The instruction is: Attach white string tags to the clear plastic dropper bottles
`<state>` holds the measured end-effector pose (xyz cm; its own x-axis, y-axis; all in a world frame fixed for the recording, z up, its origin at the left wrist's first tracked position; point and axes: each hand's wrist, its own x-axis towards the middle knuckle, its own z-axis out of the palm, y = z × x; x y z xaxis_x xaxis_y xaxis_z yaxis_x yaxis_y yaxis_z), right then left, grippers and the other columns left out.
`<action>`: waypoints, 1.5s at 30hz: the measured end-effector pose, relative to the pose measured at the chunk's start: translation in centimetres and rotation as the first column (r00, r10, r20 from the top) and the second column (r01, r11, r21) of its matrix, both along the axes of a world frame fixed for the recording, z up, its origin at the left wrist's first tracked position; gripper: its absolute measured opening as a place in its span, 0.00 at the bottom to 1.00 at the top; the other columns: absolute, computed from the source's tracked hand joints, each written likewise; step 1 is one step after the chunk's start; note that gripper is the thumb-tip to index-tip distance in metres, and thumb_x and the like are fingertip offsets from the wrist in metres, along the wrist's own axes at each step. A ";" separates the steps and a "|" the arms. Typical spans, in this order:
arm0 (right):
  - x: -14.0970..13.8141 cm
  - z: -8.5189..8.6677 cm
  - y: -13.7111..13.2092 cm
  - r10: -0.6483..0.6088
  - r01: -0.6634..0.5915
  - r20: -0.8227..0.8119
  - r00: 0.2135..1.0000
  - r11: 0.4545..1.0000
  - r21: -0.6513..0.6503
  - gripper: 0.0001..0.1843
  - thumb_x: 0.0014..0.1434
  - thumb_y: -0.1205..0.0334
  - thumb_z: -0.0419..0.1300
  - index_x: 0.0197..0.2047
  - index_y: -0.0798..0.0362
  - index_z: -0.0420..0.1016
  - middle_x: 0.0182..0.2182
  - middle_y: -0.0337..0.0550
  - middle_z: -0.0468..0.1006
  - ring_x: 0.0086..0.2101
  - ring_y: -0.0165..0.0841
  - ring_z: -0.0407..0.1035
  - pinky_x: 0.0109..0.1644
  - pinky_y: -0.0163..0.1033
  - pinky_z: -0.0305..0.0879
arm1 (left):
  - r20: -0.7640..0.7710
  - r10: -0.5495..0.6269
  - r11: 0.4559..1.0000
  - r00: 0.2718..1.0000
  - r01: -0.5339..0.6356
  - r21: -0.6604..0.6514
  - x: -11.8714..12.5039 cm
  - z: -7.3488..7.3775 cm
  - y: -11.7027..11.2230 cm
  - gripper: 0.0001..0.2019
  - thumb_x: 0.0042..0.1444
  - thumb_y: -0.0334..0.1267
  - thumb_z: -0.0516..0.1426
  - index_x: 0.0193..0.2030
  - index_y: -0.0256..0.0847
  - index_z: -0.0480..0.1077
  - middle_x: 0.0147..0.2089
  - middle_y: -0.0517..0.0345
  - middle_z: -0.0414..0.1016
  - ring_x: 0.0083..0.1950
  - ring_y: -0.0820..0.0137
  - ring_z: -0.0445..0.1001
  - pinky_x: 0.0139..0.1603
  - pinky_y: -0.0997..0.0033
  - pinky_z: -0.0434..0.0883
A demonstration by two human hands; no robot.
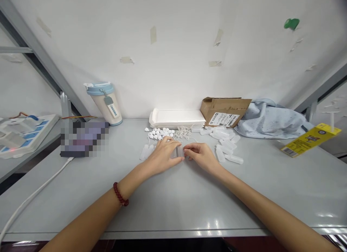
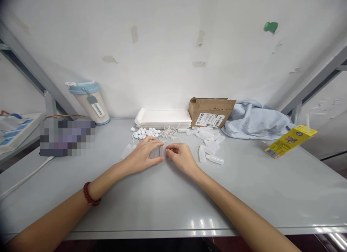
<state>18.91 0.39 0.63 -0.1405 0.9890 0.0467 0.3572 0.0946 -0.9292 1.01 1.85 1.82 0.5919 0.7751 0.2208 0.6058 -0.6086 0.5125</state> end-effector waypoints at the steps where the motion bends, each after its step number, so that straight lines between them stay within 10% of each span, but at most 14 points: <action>1: 0.0 -0.1 0.0 0.007 -0.007 0.002 1.000 1.000 0.002 0.10 0.50 0.63 0.55 0.32 0.56 0.78 0.24 0.41 0.77 0.26 0.31 0.69 0.31 0.36 0.66 | -0.005 0.002 1.000 1.000 -0.002 0.000 0.0 0.0 0.0 0.19 0.53 0.42 0.57 0.51 0.40 0.67 0.51 0.49 0.70 0.58 0.56 0.58 0.56 0.53 0.60; 37: 0.2 0.1 0.2 0.047 -0.051 -0.054 0.997 0.996 -0.070 0.10 0.51 0.61 0.57 0.32 0.57 0.77 0.28 0.45 0.79 0.32 0.35 0.74 0.36 0.38 0.70 | -0.170 0.013 1.000 0.985 -0.013 0.001 -1.3 1.0 0.3 0.26 0.50 0.47 0.58 0.55 0.42 0.62 0.54 0.52 0.68 0.59 0.56 0.55 0.57 0.55 0.56; 45: 2.1 2.7 0.8 -0.040 0.040 0.029 0.999 0.999 0.012 0.12 0.51 0.58 0.57 0.30 0.58 0.77 0.27 0.46 0.80 0.27 0.33 0.72 0.35 0.37 0.68 | -0.178 -0.001 1.000 0.984 0.003 0.008 -1.3 1.2 0.2 0.26 0.50 0.48 0.58 0.55 0.43 0.63 0.53 0.53 0.68 0.58 0.57 0.56 0.57 0.55 0.57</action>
<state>21.04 1.19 3.31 -0.1025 0.9932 0.0546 0.3883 0.0905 -0.9171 -0.24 2.03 3.01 0.6241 0.7724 0.1181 0.6855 -0.6137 0.3917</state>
